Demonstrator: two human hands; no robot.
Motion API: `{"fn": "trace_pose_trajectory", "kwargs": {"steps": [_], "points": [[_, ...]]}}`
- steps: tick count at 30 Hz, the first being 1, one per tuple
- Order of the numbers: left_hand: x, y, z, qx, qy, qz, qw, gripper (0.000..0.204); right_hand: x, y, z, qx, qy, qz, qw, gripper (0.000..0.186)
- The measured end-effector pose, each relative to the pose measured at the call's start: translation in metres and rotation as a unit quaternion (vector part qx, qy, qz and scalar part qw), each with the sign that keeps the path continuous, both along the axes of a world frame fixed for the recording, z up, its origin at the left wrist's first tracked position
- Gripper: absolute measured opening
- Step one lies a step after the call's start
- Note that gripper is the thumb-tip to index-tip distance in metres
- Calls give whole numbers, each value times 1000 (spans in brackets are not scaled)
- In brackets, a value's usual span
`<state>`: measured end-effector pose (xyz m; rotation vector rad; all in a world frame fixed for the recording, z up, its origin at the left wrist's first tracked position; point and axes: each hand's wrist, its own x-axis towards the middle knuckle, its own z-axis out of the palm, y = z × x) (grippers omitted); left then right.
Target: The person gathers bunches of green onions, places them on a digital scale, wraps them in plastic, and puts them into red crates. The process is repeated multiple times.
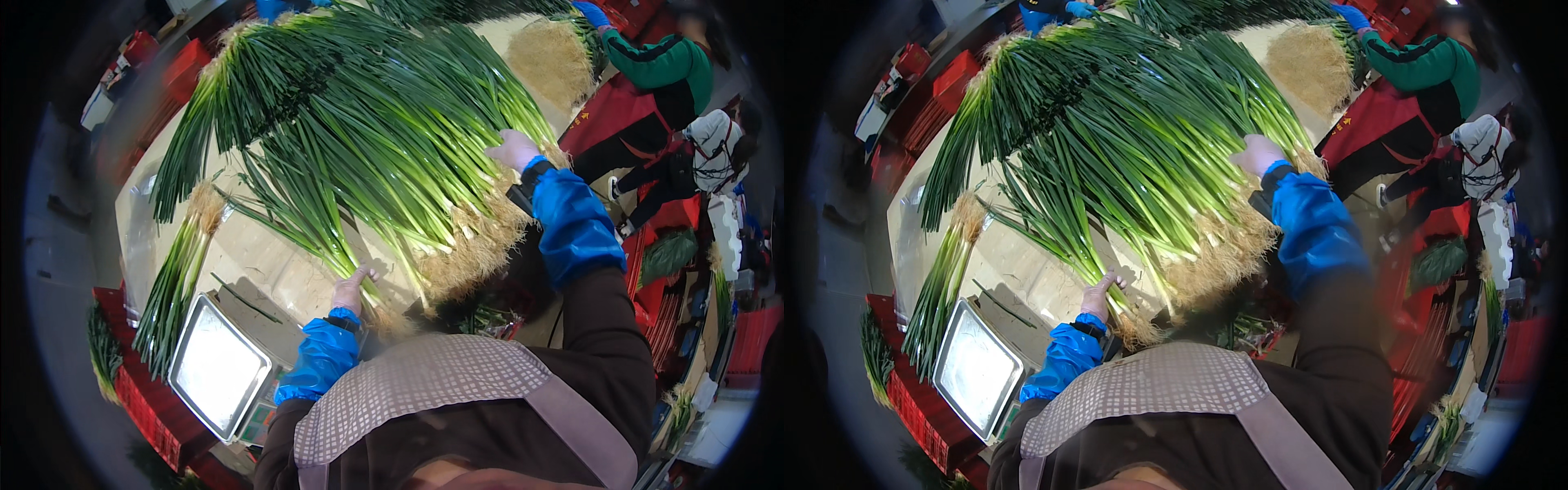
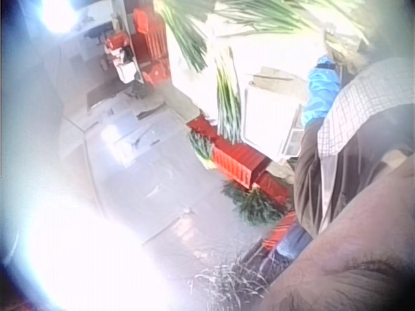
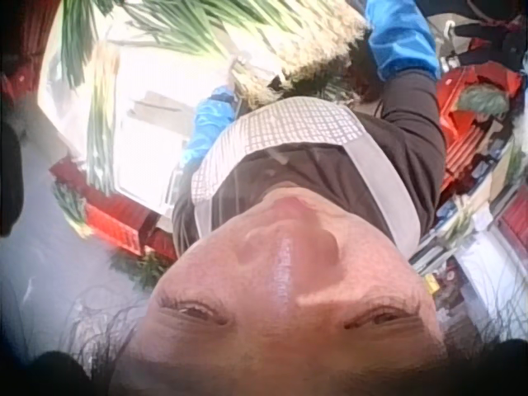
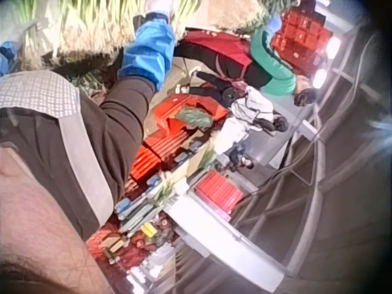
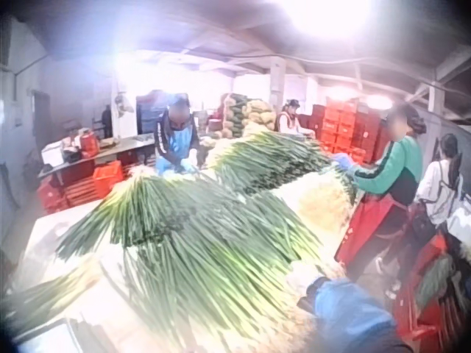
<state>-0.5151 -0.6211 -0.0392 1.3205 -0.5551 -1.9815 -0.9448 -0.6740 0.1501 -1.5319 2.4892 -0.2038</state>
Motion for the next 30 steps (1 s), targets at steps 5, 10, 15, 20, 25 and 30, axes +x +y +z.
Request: {"fn": "trace_pose_trajectory", "kwargs": {"steps": [5, 10, 15, 20, 25, 30], "points": [[1, 3, -3, -21, 20, 3, 1000, 33, 30, 34, 0, -7, 9, -35, 999, 49], [4, 6, -2, -58, -7, -20, 998, 29, 30, 47, -19, -31, -215, 18, 976, 58], [5, 2, 1, -69, -16, -54, 996, 35, 52, 65, -18, -14, -342, 179, 922, 47], [3, 3, 2, -21, 41, -14, 999, 25, 103, 94, 5, -46, -778, -121, 615, 36], [5, 0, -3, -45, 61, -30, 997, 20, 161, 114, -12, 4, -807, -90, 584, 39], [8, -5, 5, -108, -23, -69, 992, 38, 221, 133, -67, 25, -737, 37, 674, 42]]}}
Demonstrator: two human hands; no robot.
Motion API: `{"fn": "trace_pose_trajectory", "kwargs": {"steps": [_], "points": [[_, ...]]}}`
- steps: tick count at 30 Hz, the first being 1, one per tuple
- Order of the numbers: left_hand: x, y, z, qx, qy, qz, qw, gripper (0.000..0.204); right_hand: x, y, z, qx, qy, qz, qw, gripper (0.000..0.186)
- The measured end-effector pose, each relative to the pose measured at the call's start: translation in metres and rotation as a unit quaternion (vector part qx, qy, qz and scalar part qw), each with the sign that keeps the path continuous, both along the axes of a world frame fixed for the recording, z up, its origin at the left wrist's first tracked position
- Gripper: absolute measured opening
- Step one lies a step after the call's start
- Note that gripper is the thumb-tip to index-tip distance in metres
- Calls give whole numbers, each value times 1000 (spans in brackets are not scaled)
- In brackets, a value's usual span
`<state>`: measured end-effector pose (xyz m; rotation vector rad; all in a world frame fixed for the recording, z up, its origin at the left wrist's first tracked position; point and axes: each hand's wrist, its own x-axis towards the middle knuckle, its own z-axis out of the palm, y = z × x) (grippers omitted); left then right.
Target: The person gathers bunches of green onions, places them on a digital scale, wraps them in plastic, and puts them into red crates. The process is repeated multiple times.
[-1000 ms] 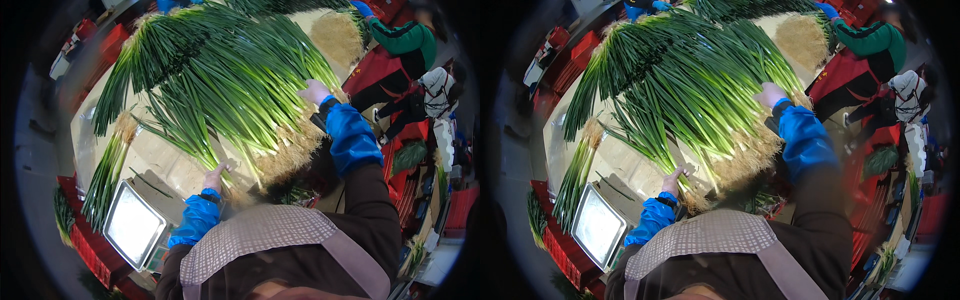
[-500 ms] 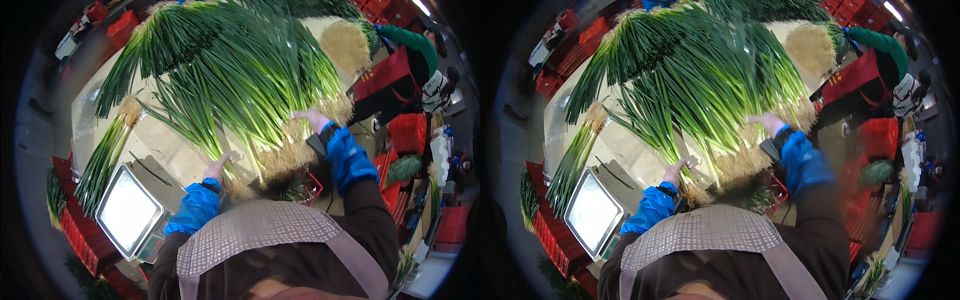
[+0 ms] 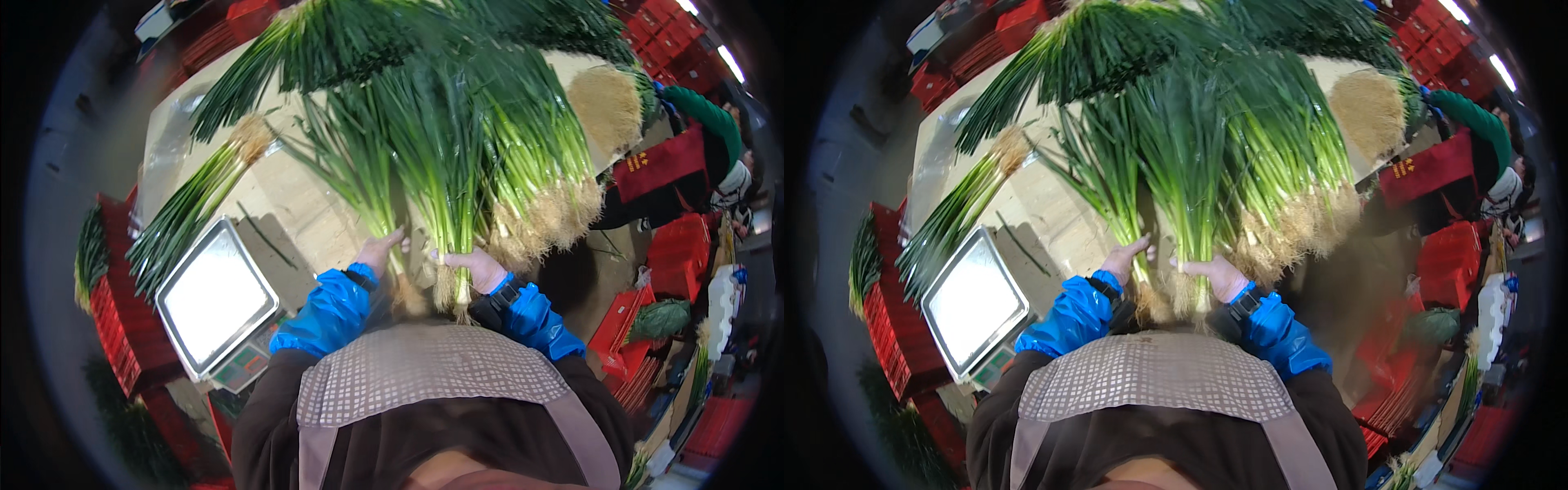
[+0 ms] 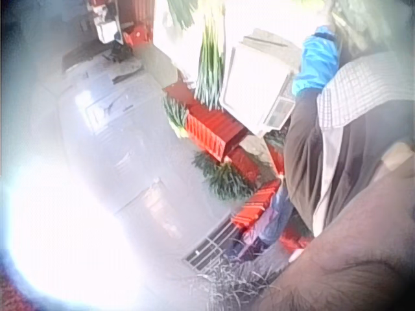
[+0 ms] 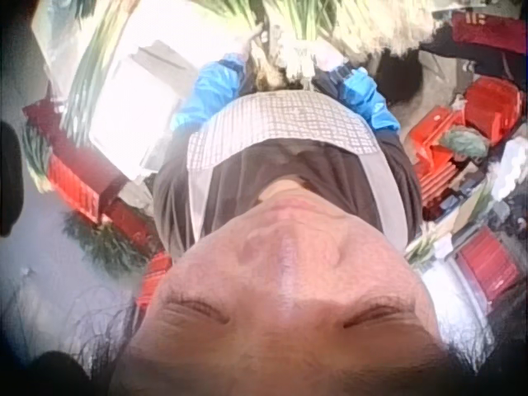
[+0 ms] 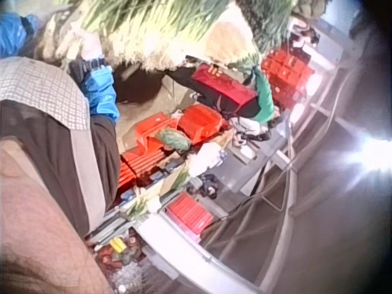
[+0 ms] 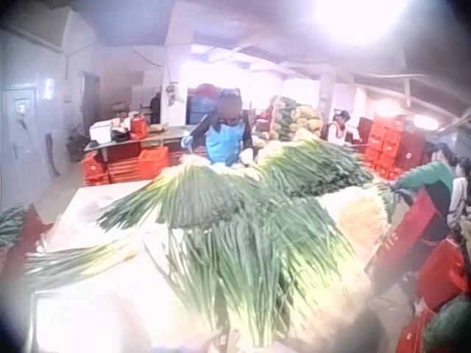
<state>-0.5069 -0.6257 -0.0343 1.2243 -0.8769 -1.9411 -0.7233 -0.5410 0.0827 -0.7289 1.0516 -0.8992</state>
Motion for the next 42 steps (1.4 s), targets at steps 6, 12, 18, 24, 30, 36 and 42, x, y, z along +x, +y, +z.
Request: {"fn": "trace_pose_trajectory", "kwargs": {"steps": [6, 12, 18, 24, 30, 36, 42], "points": [[-3, 19, 37, 49, 94, -64, 992, 45, 30, 1, -28, 79, 22, 115, 990, 38], [-1, 30, 41, 61, 82, -74, 992, 41, 32, -2, -43, -3, 184, 152, 971, 52], [8, 38, 40, 50, 73, -43, 995, 35, 51, 0, -65, 18, 184, -79, 980, 53], [10, 41, 61, 41, 18, -71, 996, 36, 48, -4, -54, 59, 89, -55, 993, 55], [-2, 45, 65, -133, -42, -111, 984, 73, 54, -9, -57, -3, 27, -1, 1000, 78], [-1, 9, 101, -86, -200, -301, 928, 106, 51, -12, -40, 103, 37, 93, 990, 60], [0, -10, 155, -115, -1, -205, 972, 83, 35, -23, 32, 166, -77, 95, 978, 27]]}}
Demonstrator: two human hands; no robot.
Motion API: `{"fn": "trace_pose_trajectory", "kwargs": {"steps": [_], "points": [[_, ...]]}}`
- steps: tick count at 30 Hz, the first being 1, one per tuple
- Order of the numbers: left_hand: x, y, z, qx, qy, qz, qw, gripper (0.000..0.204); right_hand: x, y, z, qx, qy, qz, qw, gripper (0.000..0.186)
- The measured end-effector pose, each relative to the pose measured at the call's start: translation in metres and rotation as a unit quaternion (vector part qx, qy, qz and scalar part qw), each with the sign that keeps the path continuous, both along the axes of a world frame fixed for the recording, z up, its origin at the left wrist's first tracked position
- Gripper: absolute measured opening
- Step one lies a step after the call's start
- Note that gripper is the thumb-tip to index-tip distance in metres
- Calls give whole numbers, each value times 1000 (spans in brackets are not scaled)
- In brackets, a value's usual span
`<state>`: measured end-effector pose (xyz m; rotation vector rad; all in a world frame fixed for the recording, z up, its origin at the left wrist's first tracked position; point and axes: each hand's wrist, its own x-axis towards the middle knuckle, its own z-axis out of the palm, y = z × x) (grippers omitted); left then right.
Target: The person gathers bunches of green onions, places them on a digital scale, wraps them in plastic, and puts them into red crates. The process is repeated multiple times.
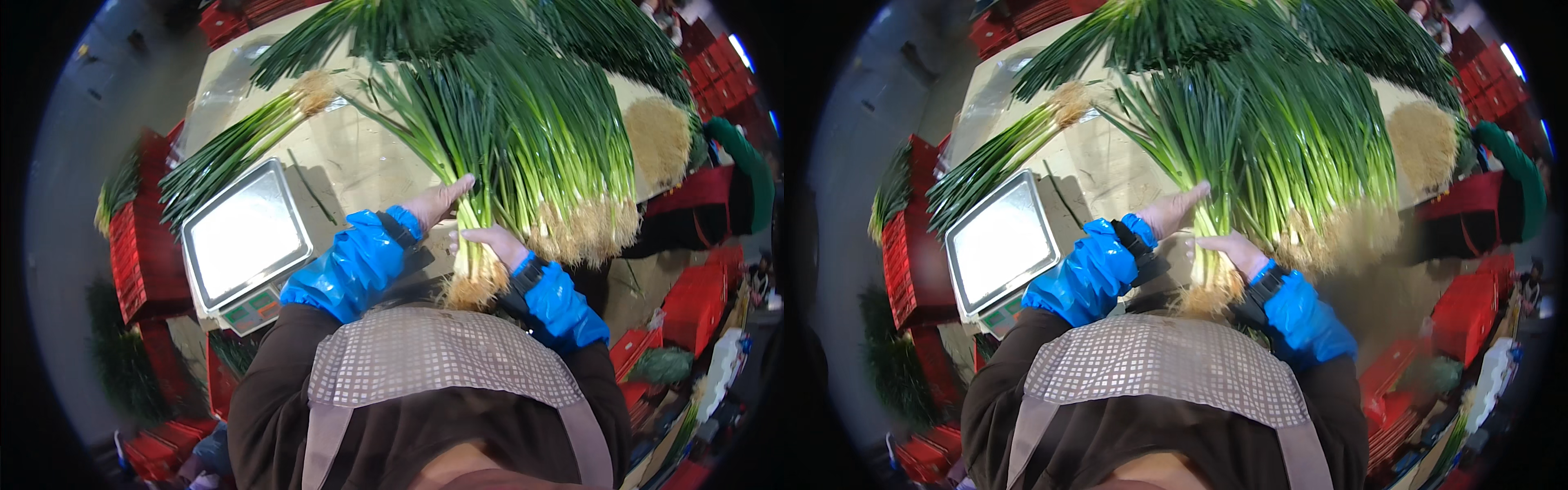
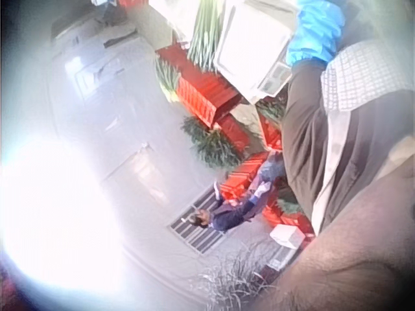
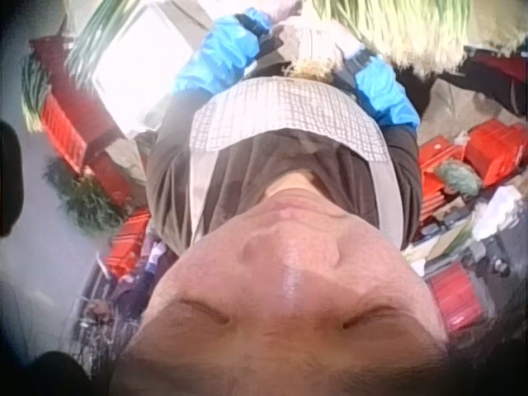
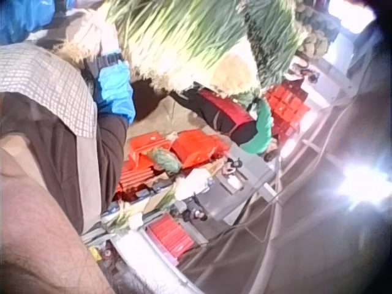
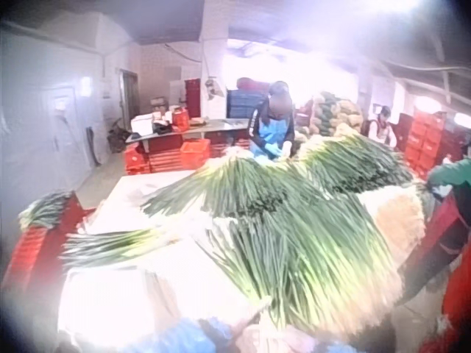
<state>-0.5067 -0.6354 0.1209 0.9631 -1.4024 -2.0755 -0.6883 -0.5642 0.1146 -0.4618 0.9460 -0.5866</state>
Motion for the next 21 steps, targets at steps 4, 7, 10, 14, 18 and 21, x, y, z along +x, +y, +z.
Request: {"fn": "trace_pose_trajectory", "kwargs": {"steps": [4, 7, 10, 14, 18, 21], "points": [[2, -16, 22, 132, 266, 174, 939, 57, 0, 8, 31, -64, -34, 32, 997, 32], [40, -17, 37, 44, 321, 220, 920, 61, 14, 6, 41, -148, -2, 132, 980, 34], [97, -6, 54, -13, 369, 313, 875, 64, 37, -1, 48, -249, 60, 210, 944, 33], [200, 37, 61, -90, 420, 435, 792, 61, 86, -31, 63, -361, 202, 329, 849, 33], [325, 97, 55, -156, 300, 626, 702, 77, 169, -77, 72, -497, 399, 466, 614, 59], [425, 150, 37, -92, 300, 742, 593, 79, 248, -104, 69, -592, 347, 489, 539, 77]]}}
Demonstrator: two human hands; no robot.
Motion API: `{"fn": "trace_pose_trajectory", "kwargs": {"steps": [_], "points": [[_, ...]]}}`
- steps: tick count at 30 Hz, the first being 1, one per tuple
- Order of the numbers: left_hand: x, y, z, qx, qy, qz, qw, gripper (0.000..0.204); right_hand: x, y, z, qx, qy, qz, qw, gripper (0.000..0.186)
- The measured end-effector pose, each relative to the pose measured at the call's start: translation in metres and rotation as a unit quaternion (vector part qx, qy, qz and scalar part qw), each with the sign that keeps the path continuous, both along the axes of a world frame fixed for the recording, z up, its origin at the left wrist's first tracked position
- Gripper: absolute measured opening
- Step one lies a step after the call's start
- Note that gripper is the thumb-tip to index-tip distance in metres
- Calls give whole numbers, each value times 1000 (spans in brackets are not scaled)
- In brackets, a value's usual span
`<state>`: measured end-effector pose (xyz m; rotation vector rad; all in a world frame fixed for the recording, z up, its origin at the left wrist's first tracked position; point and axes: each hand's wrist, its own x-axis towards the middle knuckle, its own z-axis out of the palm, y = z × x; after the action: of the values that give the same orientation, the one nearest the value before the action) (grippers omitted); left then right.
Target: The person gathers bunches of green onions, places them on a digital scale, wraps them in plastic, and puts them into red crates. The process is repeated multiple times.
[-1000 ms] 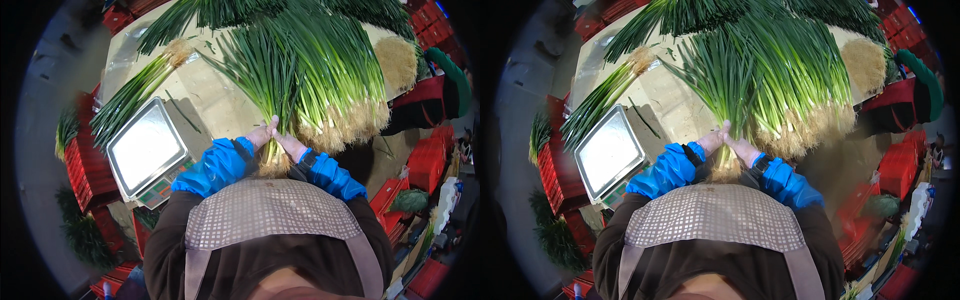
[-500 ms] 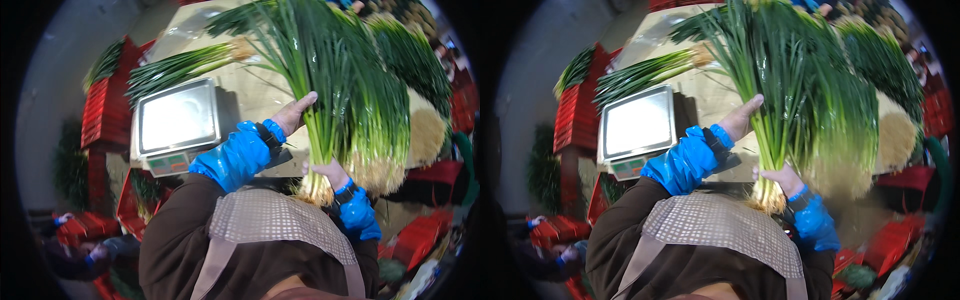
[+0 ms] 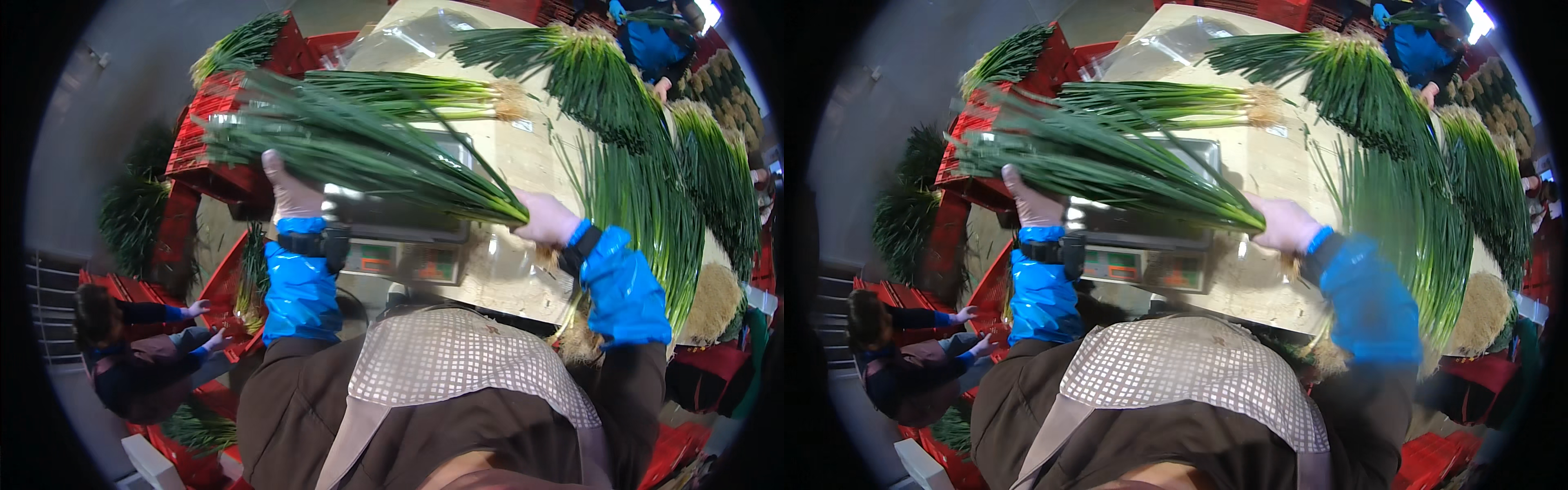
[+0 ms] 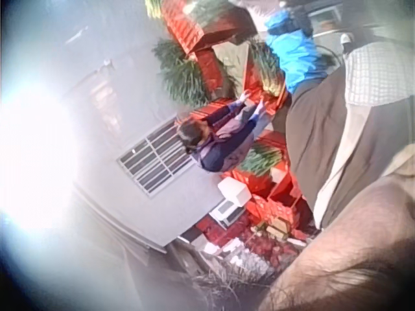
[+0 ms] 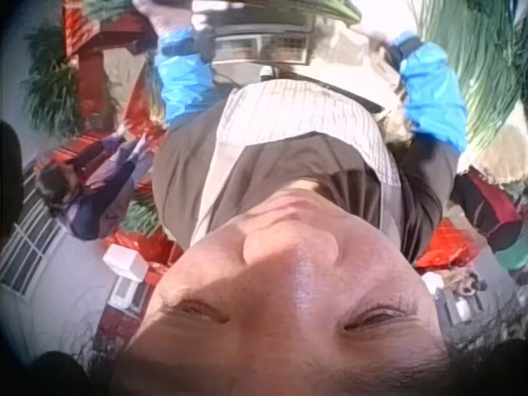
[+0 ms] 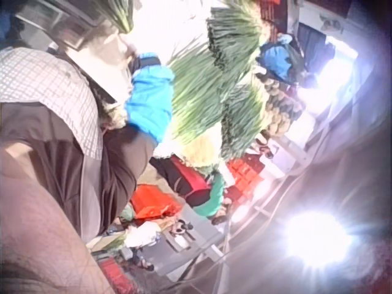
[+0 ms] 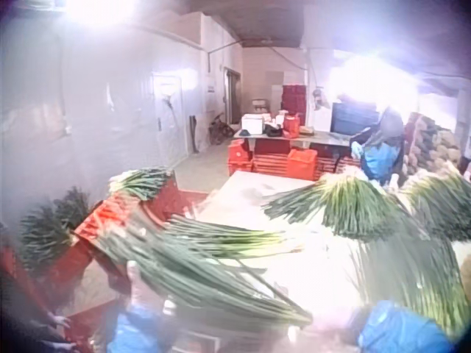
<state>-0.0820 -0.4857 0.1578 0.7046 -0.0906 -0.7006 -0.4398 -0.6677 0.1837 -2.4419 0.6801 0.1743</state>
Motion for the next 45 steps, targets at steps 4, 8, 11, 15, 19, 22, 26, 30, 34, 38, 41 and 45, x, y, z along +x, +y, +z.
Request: {"fn": "trace_pose_trajectory", "kwargs": {"steps": [4, 8, 11, 15, 19, 22, 26, 30, 34, 38, 41, 45], "points": [[95, 51, -62, -32, 40, 53, 997, 68, 100, -24, -13, -11, 98, 69, 993, 83], [144, 92, -119, 4, 125, 115, 985, 63, 154, -30, -33, -96, 60, 145, 983, 82], [164, 117, -134, -1, 101, 67, 993, 63, 159, -38, -38, -125, 116, 126, 977, 88], [176, 113, -138, -54, 95, -20, 994, 58, 150, -44, -34, -94, 148, 140, 974, 92], [155, 84, -148, -23, 171, 49, 984, 47, 153, -40, -28, -145, 170, 153, 963, 94], [132, 73, -149, 25, 171, 111, 979, 55, 159, -35, -28, -237, 167, 144, 946, 77], [120, 79, -139, 18, 162, 48, 986, 57, 155, -22, -31, -212, 90, 49, 972, 58], [125, 99, -125, 183, 71, 38, 980, 62, 146, -16, -39, -168, 32, -30, 985, 42], [113, 109, -90, 465, -277, 420, 729, 61, 139, -24, -46, -84, -128, -99, 983, 35], [33, 87, -43, 324, -681, 274, 597, 56, 133, -36, -51, -25, -157, -142, 977, 34], [-35, 27, -30, 233, -796, 22, 558, 62, 130, -38, -49, 40, -180, -179, 966, 36], [-60, -42, -42, 330, -840, -149, 404, 85, 103, -45, -33, 116, -250, -262, 925, 34]]}}
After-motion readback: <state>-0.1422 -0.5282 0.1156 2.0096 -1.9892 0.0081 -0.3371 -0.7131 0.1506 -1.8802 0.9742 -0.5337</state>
